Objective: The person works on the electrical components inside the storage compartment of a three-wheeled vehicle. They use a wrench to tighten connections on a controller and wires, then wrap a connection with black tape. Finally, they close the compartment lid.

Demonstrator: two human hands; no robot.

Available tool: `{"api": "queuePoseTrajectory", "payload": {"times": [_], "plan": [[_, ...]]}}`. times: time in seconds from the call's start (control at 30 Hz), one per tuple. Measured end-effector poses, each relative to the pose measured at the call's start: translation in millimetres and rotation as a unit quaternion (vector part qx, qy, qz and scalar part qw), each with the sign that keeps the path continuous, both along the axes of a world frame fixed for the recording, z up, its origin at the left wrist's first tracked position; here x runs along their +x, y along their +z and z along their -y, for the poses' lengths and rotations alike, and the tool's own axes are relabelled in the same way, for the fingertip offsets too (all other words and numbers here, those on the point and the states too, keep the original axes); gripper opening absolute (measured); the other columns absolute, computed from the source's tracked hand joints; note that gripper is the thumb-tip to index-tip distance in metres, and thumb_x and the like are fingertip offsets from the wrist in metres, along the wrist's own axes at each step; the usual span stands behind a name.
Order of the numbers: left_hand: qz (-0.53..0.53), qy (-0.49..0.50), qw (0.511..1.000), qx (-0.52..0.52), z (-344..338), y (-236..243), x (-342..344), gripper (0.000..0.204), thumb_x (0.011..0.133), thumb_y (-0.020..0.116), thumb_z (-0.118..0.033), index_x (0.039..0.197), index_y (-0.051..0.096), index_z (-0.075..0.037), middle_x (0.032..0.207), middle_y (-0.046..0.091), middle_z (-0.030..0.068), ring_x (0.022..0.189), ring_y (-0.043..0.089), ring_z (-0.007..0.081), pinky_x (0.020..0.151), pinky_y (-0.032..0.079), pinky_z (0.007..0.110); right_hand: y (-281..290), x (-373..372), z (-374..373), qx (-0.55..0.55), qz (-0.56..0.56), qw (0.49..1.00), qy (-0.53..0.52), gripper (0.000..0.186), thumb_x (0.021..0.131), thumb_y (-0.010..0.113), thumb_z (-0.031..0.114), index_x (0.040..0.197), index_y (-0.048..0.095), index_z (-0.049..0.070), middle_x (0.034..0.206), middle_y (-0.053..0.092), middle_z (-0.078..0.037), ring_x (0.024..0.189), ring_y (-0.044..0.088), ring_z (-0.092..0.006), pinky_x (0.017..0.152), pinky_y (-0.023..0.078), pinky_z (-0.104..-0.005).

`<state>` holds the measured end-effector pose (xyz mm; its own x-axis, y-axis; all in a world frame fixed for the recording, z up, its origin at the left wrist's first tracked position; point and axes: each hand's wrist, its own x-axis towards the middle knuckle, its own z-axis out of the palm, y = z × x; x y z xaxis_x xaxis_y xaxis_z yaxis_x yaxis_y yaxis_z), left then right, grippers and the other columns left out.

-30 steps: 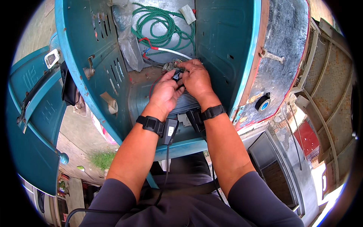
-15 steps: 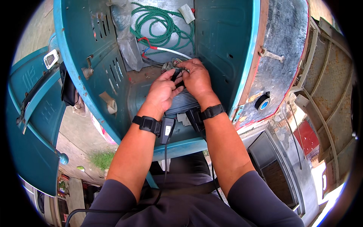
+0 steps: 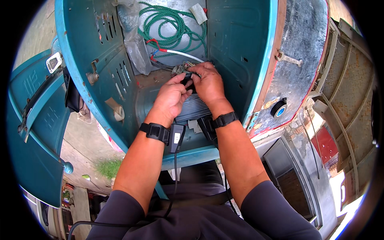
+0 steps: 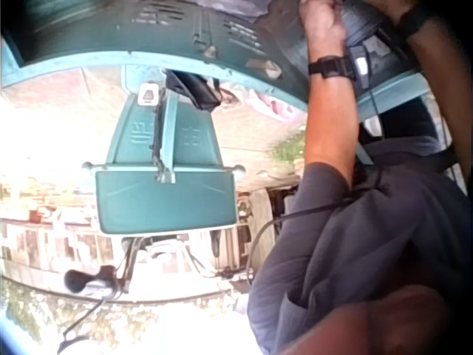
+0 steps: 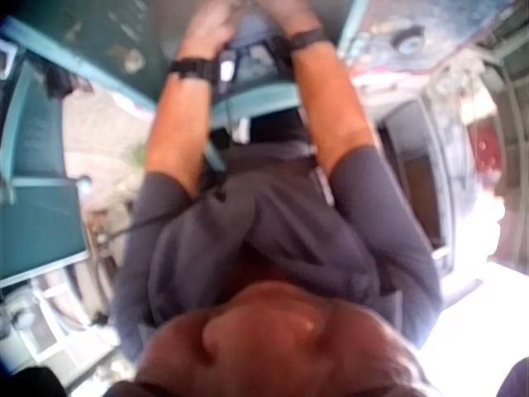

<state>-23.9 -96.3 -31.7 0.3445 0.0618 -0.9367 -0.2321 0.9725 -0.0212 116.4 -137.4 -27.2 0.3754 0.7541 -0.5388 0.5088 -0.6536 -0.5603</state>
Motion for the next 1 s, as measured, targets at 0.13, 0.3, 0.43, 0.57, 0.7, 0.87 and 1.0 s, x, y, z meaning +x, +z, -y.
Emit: {"api": "queuePoseTrajectory", "payload": {"times": [0.13,0.3,0.43,0.57,0.7,0.87,1.0], "plan": [[-0.026,-0.014,1.0,0.004,-3.7,6.9,2.7,0.05,0.087,0.051,0.013,0.134,0.057,-0.003,0.126,0.063,0.0081,0.117,0.063,0.0223,0.095,0.048,0.038,-2.3,-0.8,1.4,0.015,0.003,1.0,-0.007,0.018,0.083,0.071,0.007,0.099,0.079,0.01,0.106,0.07,-0.008,0.104,0.066,-0.03,0.092,0.054,-0.0398],[-0.025,-0.034,0.999,0.023,-2.8,3.0,-0.1,0.047,0.091,0.053,0.01,0.137,0.053,0.0,0.127,0.062,0.0103,0.116,0.064,0.0251,0.093,0.048,0.037,-1.6,-0.7,0.0,0.021,0.01,1.0,-0.006,0.015,0.084,0.07,0.009,0.097,0.079,0.01,0.104,0.07,-0.008,0.102,0.067,-0.0304,0.09,0.054,-0.0404],[-0.023,-0.054,0.998,0.03,-1.8,-3.2,-1.4,0.043,0.094,0.054,0.008,0.137,0.052,0.0,0.124,0.062,0.0107,0.114,0.065,0.0249,0.087,0.05,0.034,-0.2,-0.5,-0.3,0.019,0.015,1.0,0.003,0.013,0.085,0.069,0.01,0.094,0.078,0.01,0.103,0.07,-0.009,0.101,0.066,-0.0315,0.089,0.054,-0.0414],[-0.028,-0.085,0.995,0.053,-3.2,-4.9,-0.4,0.038,0.096,0.057,0.003,0.134,0.054,0.003,0.114,0.065,0.0095,0.104,0.068,0.02,0.077,0.051,0.03,2.3,0.4,-1.8,0.016,0.029,0.999,0.023,0.012,0.086,0.069,0.009,0.096,0.077,0.008,0.103,0.069,-0.01,0.099,0.067,-0.0317,0.088,0.055,-0.0407],[-0.032,-0.128,0.988,0.084,-5.5,-2.7,1.4,0.026,0.098,0.061,-0.005,0.123,0.061,-0.001,0.103,0.07,0.005,0.093,0.069,0.0141,0.069,0.049,0.027,4.0,0.4,-2.4,0.016,0.038,0.998,0.046,0.012,0.087,0.069,0.009,0.096,0.077,0.007,0.104,0.069,-0.01,0.099,0.067,-0.032,0.087,0.054,-0.0406],[-0.036,-0.168,0.983,0.06,-16.8,-0.6,-4.4,0.017,0.098,0.067,-0.016,0.113,0.065,-0.008,0.099,0.073,0.0014,0.088,0.069,0.012,0.068,0.047,0.026,4.5,-0.8,-1.2,0.01,0.043,0.998,0.049,0.012,0.086,0.07,0.01,0.096,0.076,0.007,0.103,0.069,-0.01,0.099,0.067,-0.0324,0.087,0.054,-0.0411],[-0.018,-0.094,0.993,0.065,-25.2,2.8,-2.5,0.016,0.099,0.066,-0.017,0.112,0.064,-0.008,0.099,0.073,0.0032,0.084,0.07,0.0136,0.066,0.047,0.027,4.0,-0.8,-0.5,0.016,0.044,0.997,0.061,0.012,0.087,0.07,0.01,0.097,0.075,0.006,0.103,0.068,-0.01,0.1,0.066,-0.0326,0.087,0.054,-0.0411]]}}
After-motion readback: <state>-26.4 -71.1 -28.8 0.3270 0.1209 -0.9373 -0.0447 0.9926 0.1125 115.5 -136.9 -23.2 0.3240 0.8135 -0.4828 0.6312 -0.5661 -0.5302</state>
